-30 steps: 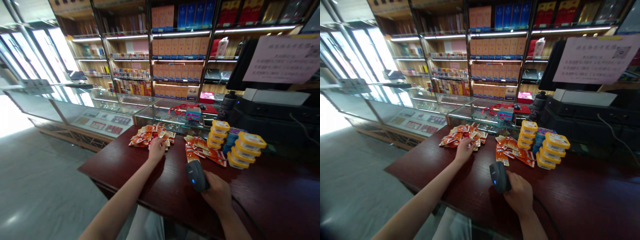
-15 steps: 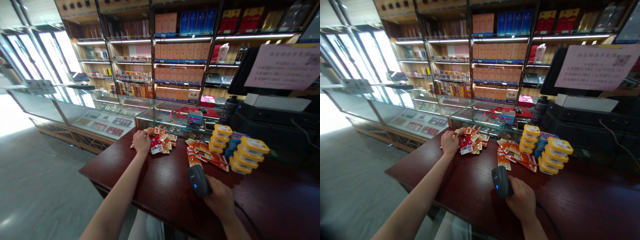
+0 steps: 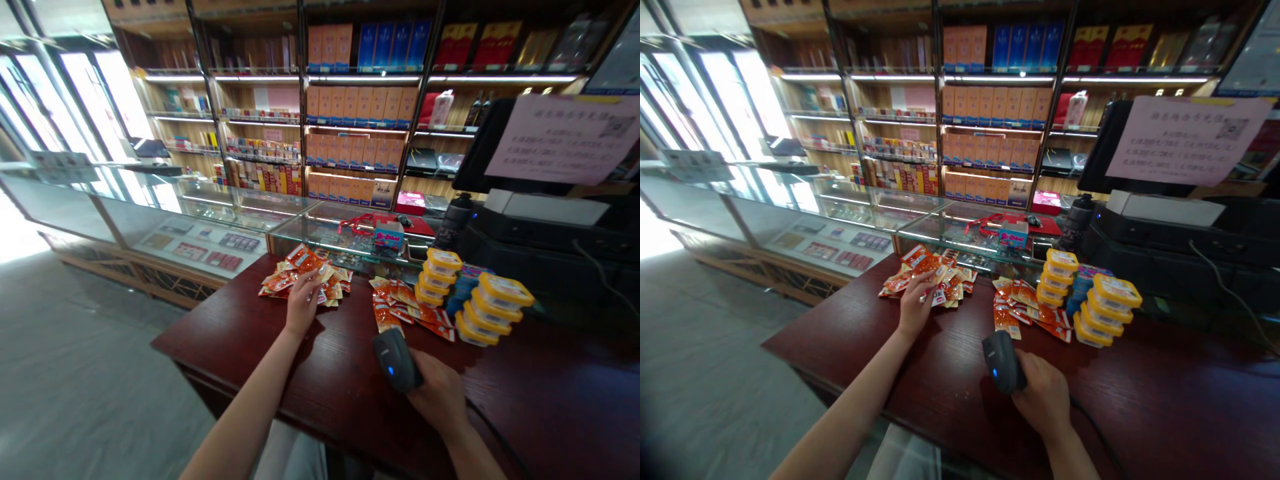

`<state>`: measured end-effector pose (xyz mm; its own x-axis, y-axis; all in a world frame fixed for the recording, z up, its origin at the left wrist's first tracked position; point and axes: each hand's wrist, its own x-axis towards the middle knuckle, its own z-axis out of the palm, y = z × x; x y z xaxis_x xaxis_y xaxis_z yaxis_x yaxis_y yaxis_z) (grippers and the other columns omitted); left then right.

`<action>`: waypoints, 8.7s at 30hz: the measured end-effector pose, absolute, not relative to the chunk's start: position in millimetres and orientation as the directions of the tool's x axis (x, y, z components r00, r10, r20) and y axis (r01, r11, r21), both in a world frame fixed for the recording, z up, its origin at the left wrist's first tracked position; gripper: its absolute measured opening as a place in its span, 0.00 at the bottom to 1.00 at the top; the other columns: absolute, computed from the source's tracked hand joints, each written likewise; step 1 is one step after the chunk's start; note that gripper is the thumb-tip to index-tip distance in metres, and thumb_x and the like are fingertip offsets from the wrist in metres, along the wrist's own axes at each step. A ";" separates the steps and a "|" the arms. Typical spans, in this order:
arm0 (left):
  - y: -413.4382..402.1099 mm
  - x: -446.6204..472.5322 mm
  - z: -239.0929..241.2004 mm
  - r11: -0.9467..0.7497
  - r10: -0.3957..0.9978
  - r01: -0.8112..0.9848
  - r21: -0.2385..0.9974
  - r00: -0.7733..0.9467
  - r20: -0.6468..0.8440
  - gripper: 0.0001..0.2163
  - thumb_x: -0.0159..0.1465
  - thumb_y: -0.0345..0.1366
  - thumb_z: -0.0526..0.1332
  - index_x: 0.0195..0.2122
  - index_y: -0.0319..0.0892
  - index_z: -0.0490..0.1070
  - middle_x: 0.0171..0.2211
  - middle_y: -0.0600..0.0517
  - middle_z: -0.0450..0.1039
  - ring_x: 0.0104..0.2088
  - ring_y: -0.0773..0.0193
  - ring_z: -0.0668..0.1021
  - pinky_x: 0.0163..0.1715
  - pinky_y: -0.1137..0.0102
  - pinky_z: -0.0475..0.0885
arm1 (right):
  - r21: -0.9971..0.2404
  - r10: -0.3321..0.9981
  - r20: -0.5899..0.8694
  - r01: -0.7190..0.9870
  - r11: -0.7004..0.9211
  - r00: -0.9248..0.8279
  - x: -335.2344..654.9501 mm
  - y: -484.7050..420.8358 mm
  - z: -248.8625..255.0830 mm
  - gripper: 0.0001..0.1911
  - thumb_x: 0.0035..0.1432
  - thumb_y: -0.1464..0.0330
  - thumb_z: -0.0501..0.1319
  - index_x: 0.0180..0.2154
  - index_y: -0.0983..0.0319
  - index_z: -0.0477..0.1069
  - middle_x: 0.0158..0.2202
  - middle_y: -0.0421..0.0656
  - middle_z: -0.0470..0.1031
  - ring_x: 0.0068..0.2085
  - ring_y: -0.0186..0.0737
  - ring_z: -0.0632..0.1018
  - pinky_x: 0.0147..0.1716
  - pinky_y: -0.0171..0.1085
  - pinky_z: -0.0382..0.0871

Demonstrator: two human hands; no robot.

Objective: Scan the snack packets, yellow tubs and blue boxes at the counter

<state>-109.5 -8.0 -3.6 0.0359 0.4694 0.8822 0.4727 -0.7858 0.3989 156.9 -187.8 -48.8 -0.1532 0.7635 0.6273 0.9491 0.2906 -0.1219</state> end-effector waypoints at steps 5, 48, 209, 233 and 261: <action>-7.5 -107.5 -20.0 -0.796 0.405 0.566 0.214 0.236 0.883 0.14 0.66 0.30 0.53 0.50 0.47 0.71 0.48 0.46 0.69 0.49 0.61 0.73 0.48 0.62 0.71 | -0.329 0.856 0.512 0.903 0.276 -0.075 139.3 -185.8 -26.3 0.17 0.52 0.68 0.57 0.44 0.61 0.72 0.38 0.47 0.80 0.37 0.45 0.80 0.34 0.37 0.72; -21.7 -103.8 -25.0 -0.775 0.380 0.631 -0.022 0.494 0.782 0.17 0.67 0.30 0.50 0.51 0.52 0.72 0.49 0.50 0.71 0.46 0.64 0.74 0.46 0.67 0.73 | -0.135 0.855 0.500 0.962 0.236 -0.139 145.9 -196.0 -34.5 0.17 0.48 0.73 0.56 0.42 0.62 0.70 0.34 0.45 0.77 0.35 0.44 0.77 0.34 0.37 0.66; 77.9 -101.8 17.6 -0.151 0.869 0.938 0.312 -0.024 0.493 0.16 0.57 0.24 0.53 0.45 0.42 0.72 0.47 0.41 0.69 0.49 0.51 0.70 0.48 0.61 0.64 | -0.197 0.777 0.620 0.935 0.294 -0.114 150.2 -186.8 -48.8 0.13 0.51 0.70 0.55 0.41 0.60 0.71 0.36 0.46 0.79 0.34 0.43 0.79 0.31 0.36 0.69; -3.4 -108.9 -2.3 -0.545 0.765 0.446 0.710 -0.084 0.639 0.09 0.61 0.37 0.56 0.33 0.42 0.75 0.29 0.52 0.77 0.30 0.65 0.76 0.34 0.71 0.70 | -0.212 0.795 0.600 0.940 0.266 -0.090 146.4 -188.8 -43.6 0.14 0.52 0.71 0.55 0.42 0.62 0.71 0.38 0.47 0.79 0.37 0.44 0.79 0.35 0.38 0.69; -12.4 -96.8 -34.7 -0.495 0.835 0.235 0.837 -0.139 0.533 0.12 0.54 0.31 0.64 0.39 0.41 0.67 0.36 0.50 0.72 0.35 0.63 0.77 0.37 0.69 0.73 | -0.878 0.966 0.255 0.429 0.212 0.045 63.3 -153.1 32.1 0.11 0.49 0.62 0.63 0.31 0.64 0.74 0.13 0.35 0.66 0.16 0.33 0.66 0.18 0.32 0.61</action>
<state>-96.8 -12.4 -34.7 -0.1387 0.8348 0.5328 0.2350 -0.4949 0.8366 63.3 -153.1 32.1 0.0451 0.9659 0.2548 0.4289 0.2117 -0.8782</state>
